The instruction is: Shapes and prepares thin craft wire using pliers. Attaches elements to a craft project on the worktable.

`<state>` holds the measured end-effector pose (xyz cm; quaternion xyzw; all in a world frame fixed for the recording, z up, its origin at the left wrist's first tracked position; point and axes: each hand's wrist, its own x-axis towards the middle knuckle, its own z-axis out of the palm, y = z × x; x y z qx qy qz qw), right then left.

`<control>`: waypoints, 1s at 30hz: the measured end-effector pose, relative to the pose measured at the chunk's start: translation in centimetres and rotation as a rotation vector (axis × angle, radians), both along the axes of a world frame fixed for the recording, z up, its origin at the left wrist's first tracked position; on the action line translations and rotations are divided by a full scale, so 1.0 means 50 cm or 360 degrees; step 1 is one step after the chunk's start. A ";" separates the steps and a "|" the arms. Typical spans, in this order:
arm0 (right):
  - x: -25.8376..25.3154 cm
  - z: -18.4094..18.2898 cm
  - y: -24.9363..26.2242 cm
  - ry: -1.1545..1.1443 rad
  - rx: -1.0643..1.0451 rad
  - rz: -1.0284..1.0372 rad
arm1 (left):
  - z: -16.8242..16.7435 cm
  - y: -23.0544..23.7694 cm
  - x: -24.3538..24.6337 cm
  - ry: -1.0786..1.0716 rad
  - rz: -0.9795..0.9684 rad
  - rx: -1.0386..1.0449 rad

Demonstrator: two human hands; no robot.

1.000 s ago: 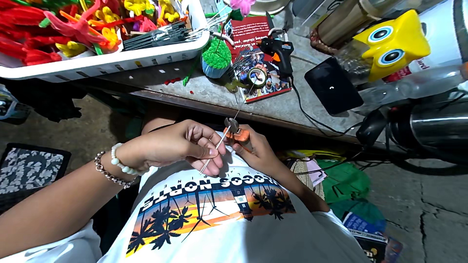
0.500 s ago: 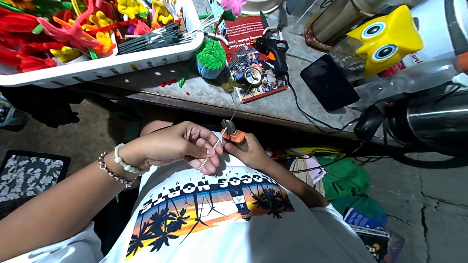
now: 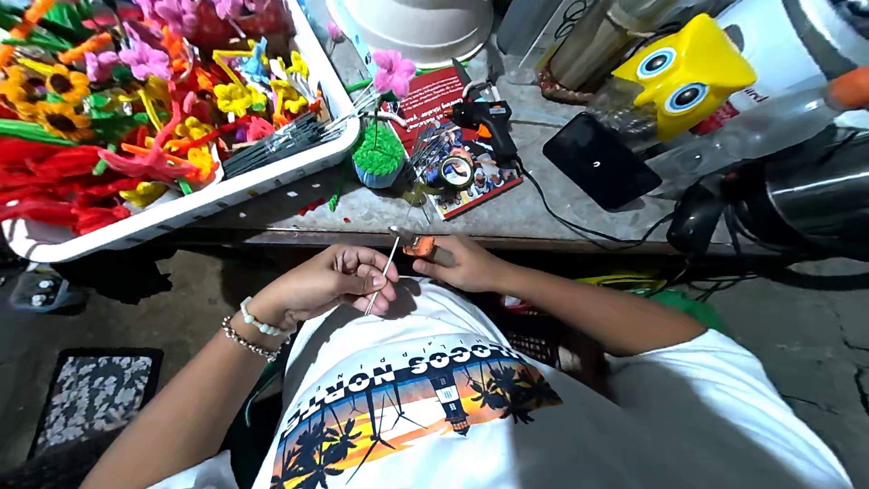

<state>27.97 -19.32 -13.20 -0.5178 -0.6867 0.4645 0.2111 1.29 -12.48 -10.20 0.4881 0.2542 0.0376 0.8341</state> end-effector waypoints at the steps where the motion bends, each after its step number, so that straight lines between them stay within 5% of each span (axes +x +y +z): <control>1: -0.001 0.007 0.004 -0.0070 -0.0043 0.0023 | -0.009 0.001 -0.003 0.0002 0.0020 -0.0025; 10: -0.026 0.067 0.037 -0.0561 -0.0497 0.0199 | -0.067 -0.014 -0.024 -0.0102 0.0114 -0.0207; 30: -0.036 0.045 0.029 -0.0716 -0.0609 0.0263 | -0.083 -0.042 -0.025 -0.0006 0.0190 -0.0260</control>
